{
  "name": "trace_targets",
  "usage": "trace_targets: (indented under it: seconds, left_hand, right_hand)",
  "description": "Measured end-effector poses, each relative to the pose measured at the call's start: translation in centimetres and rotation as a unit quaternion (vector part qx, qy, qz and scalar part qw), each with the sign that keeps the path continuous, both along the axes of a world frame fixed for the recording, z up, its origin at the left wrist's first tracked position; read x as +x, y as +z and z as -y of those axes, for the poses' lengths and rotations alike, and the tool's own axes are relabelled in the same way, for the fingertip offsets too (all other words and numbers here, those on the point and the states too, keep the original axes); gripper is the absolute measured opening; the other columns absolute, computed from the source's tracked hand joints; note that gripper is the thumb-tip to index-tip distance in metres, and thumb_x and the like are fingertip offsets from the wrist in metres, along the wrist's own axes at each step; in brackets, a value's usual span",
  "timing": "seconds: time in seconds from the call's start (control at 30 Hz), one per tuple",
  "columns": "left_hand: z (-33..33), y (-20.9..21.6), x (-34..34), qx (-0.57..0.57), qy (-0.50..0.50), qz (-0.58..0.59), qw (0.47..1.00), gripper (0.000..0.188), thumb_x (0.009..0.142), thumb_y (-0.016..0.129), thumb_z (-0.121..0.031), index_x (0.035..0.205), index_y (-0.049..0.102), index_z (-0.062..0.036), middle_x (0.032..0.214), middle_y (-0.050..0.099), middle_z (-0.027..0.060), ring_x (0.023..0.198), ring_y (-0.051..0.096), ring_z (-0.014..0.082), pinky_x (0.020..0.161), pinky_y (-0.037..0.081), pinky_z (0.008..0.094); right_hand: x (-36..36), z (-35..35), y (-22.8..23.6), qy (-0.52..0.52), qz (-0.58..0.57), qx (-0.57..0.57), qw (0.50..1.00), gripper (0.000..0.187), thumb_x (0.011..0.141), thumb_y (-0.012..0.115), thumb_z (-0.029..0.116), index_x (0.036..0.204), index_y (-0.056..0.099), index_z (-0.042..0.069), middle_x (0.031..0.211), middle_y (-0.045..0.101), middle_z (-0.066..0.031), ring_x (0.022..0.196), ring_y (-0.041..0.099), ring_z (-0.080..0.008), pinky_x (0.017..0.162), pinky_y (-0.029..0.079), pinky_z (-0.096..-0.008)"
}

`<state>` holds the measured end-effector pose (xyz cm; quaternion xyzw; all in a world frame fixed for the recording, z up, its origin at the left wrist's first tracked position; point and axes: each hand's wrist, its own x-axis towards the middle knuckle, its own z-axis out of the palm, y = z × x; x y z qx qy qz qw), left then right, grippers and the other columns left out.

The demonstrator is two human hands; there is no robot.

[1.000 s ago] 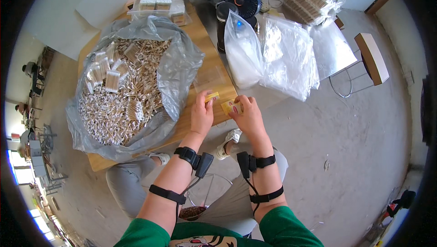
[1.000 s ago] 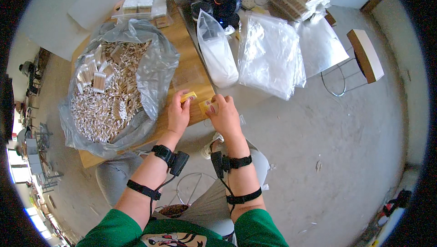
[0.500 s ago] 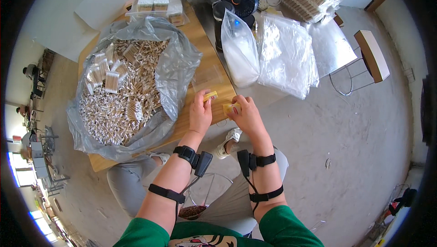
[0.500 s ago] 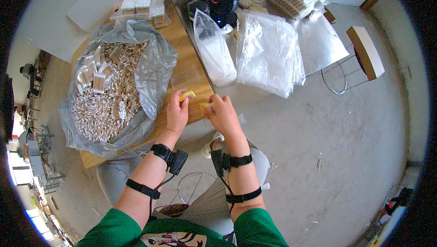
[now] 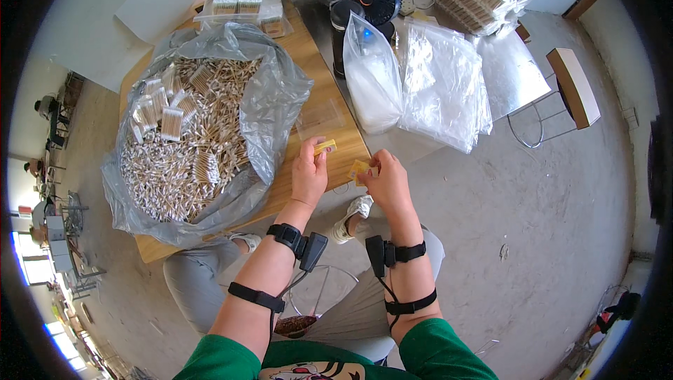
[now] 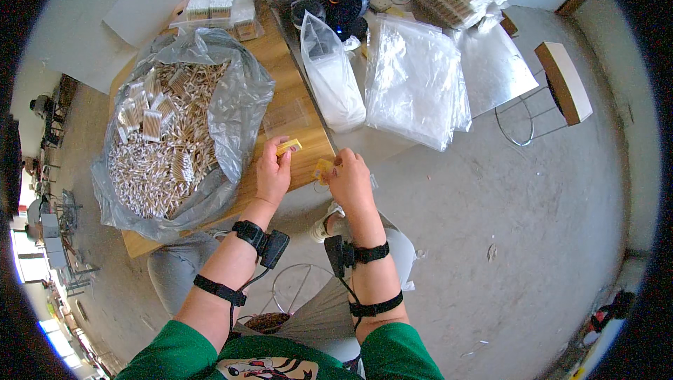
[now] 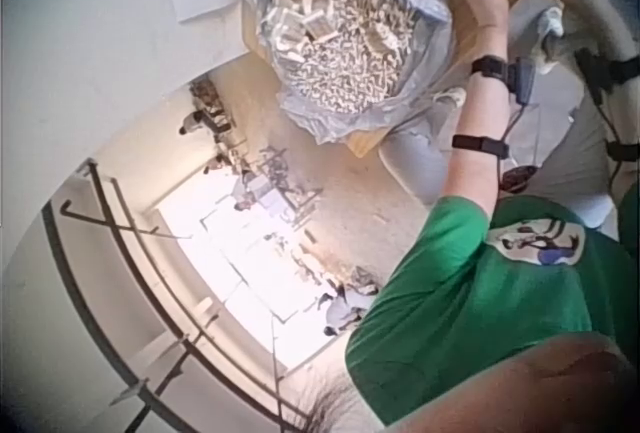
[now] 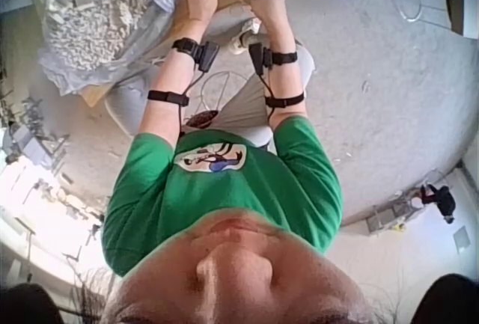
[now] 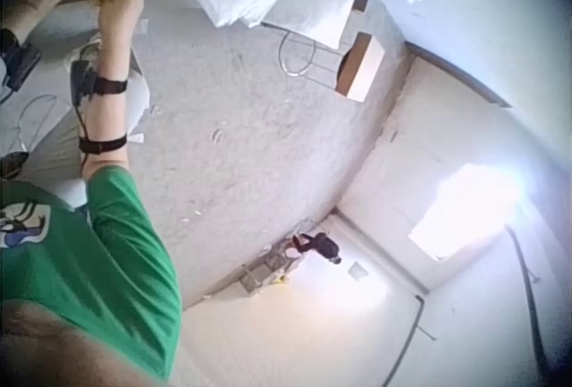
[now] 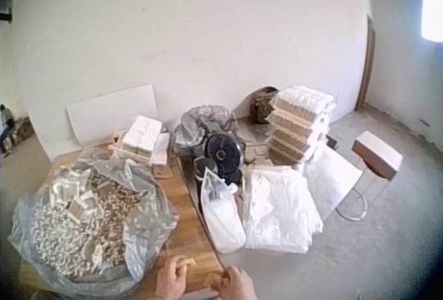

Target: The person opens a plastic bag, places a small yellow packet inside, and fills it with a bundle of cotton swabs. They then seal the bag and set it aside on the table.

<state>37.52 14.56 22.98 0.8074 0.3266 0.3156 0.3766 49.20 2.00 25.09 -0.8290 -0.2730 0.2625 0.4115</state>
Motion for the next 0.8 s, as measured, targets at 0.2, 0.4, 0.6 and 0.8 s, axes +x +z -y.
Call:
trace_targets:
  seconds: [0.2, 0.4, 0.6, 0.8]
  left_hand:
    - [0.0, 0.1, 0.1, 0.013, 0.004, -0.002, 1.000, 0.029, 0.083, 0.053, 0.001, 0.111, 0.051, -0.0051, 0.101, 0.060, 0.0172, 0.091, 0.059, 0.0370, 0.077, 0.047, 0.0423]
    - [0.2, 0.9, 0.0, -0.012, 0.009, -0.004, 1.000, 0.031, 0.082, 0.053, 0.002, 0.111, 0.051, -0.0058, 0.101, 0.061, 0.0181, 0.093, 0.059, 0.0376, 0.079, 0.047, 0.0436]
    - [-0.1, 0.4, -0.2, -0.032, -0.006, 0.007, 0.999, 0.041, 0.074, 0.047, 0.008, 0.113, 0.050, -0.0051, 0.107, 0.059, 0.0184, 0.101, 0.055, 0.0378, 0.087, 0.044, 0.0434]
    - [0.1, 0.4, -0.3, -0.055, 0.001, 0.010, 0.998, 0.050, 0.067, 0.042, 0.011, 0.115, 0.047, -0.0032, 0.112, 0.056, 0.0185, 0.107, 0.051, 0.0379, 0.093, 0.041, 0.0419]
  right_hand:
    - [-0.5, -0.2, 1.3, -0.013, 0.047, -0.031, 0.998, 0.024, 0.072, 0.067, 0.006, 0.093, 0.056, 0.001, 0.089, 0.061, -0.0210, 0.090, 0.058, -0.0388, 0.075, 0.047, -0.0429]
    - [-0.2, -1.2, 2.3, 0.059, 0.082, 0.046, 0.994, 0.015, 0.073, 0.066, 0.009, 0.087, 0.062, 0.004, 0.084, 0.062, -0.0151, 0.086, 0.060, -0.0360, 0.073, 0.047, -0.0409]
    - [-1.0, -4.5, 0.2, 0.074, 0.103, 0.175, 0.976, 0.019, 0.069, 0.070, 0.004, 0.086, 0.061, 0.001, 0.082, 0.060, -0.0142, 0.080, 0.059, -0.0327, 0.068, 0.047, -0.0361]
    - [-1.3, -5.4, -0.5, 0.060, 0.115, 0.174, 0.976, 0.031, 0.070, 0.066, -0.003, 0.099, 0.056, 0.000, 0.091, 0.057, -0.0175, 0.083, 0.058, -0.0352, 0.071, 0.047, -0.0390]
